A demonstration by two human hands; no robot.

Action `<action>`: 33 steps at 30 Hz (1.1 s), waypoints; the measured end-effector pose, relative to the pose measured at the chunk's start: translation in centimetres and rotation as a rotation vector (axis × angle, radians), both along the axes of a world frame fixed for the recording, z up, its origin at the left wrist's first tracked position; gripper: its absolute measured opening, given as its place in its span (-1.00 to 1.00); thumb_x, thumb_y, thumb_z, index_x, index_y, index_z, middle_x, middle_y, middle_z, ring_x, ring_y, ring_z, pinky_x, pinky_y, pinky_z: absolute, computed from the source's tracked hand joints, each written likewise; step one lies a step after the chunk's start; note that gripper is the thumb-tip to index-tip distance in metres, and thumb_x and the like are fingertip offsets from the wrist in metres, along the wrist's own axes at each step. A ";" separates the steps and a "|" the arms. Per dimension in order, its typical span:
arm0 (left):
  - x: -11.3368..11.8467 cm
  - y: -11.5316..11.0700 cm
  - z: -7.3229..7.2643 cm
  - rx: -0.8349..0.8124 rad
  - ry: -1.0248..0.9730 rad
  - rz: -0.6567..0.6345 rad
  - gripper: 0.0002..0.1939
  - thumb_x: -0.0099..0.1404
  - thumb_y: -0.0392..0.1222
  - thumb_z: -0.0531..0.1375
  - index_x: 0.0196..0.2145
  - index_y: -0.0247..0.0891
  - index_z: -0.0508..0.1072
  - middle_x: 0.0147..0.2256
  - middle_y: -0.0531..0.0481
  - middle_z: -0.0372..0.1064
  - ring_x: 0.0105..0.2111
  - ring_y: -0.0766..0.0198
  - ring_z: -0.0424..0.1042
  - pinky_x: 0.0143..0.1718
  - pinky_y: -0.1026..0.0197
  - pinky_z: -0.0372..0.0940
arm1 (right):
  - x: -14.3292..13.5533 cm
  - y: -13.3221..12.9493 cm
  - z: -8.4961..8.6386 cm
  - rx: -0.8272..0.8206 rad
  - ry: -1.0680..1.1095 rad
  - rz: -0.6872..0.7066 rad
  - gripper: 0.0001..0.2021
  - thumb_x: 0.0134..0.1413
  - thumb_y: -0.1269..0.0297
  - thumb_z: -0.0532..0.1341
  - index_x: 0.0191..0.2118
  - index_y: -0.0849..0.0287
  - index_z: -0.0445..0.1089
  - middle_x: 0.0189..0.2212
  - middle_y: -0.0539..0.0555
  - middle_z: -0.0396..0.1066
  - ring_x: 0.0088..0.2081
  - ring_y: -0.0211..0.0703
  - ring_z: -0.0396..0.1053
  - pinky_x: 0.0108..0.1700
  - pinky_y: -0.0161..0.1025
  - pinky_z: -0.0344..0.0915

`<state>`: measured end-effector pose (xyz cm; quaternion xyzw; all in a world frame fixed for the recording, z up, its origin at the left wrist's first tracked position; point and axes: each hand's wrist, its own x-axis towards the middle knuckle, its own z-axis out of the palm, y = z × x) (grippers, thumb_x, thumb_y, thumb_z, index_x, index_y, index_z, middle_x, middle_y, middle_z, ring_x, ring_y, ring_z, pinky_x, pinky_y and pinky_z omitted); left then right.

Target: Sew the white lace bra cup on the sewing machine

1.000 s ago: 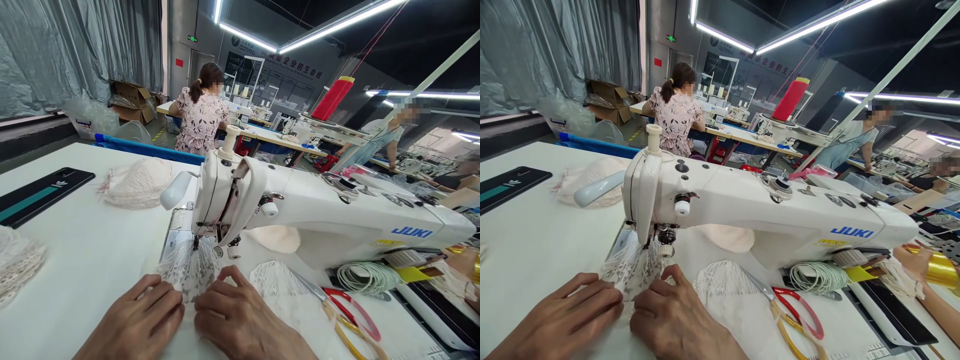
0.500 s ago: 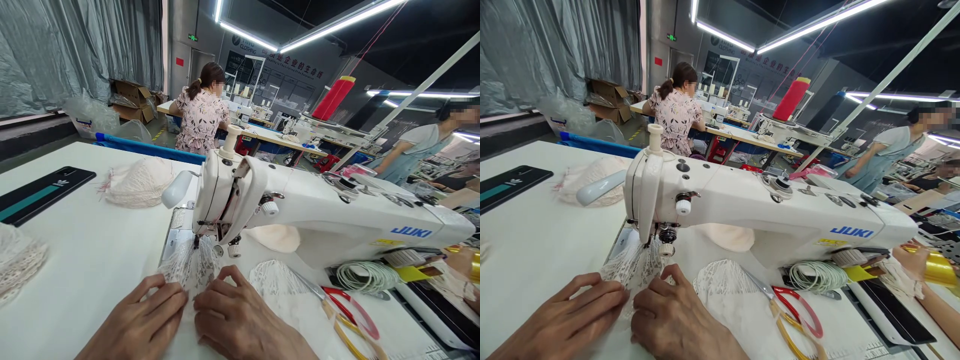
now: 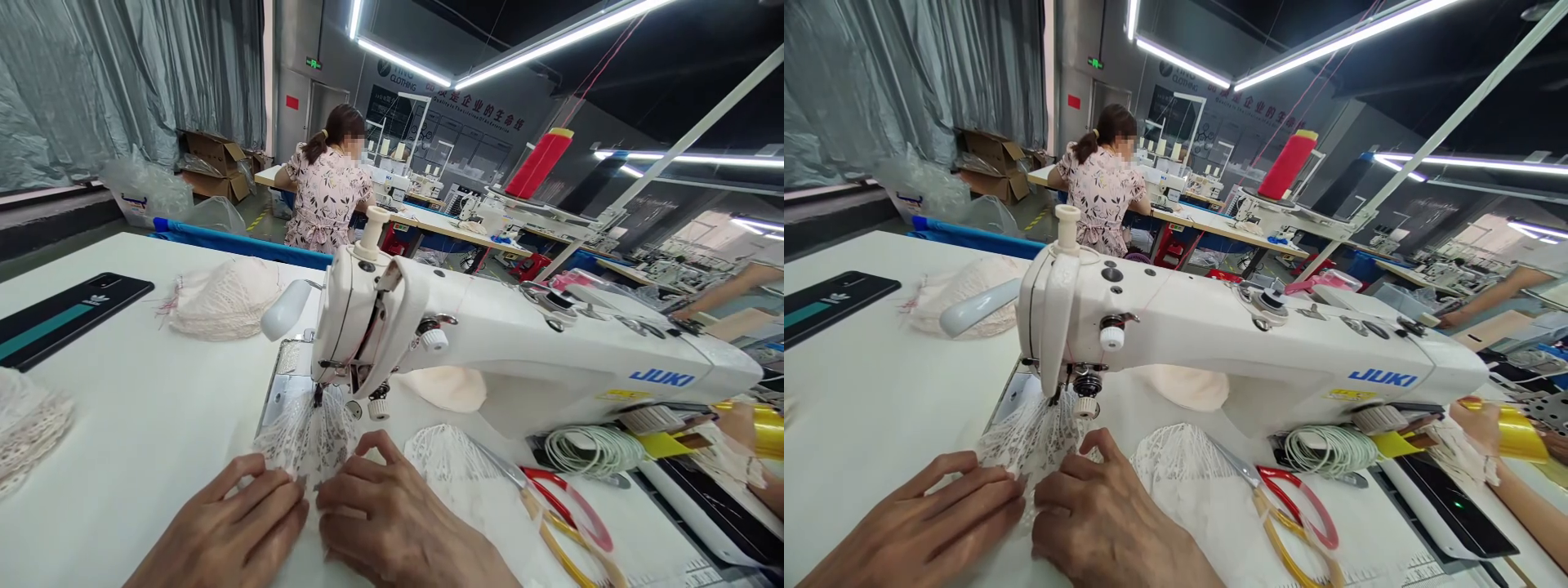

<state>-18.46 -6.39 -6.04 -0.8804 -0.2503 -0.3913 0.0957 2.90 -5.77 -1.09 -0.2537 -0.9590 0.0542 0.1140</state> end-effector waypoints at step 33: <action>1.3 7.3 -0.2 -0.025 0.102 0.054 -0.77 0.39 -0.30 -0.02 -0.26 -0.19 0.43 -0.36 0.07 0.40 -0.36 0.31 0.39 -0.06 0.15 0.07 | -0.1 4.4 -3.7 0.294 0.177 -0.325 -0.38 0.10 -0.18 0.16 0.11 0.19 0.20 0.00 0.21 0.42 0.02 0.03 0.33 0.11 0.10 0.07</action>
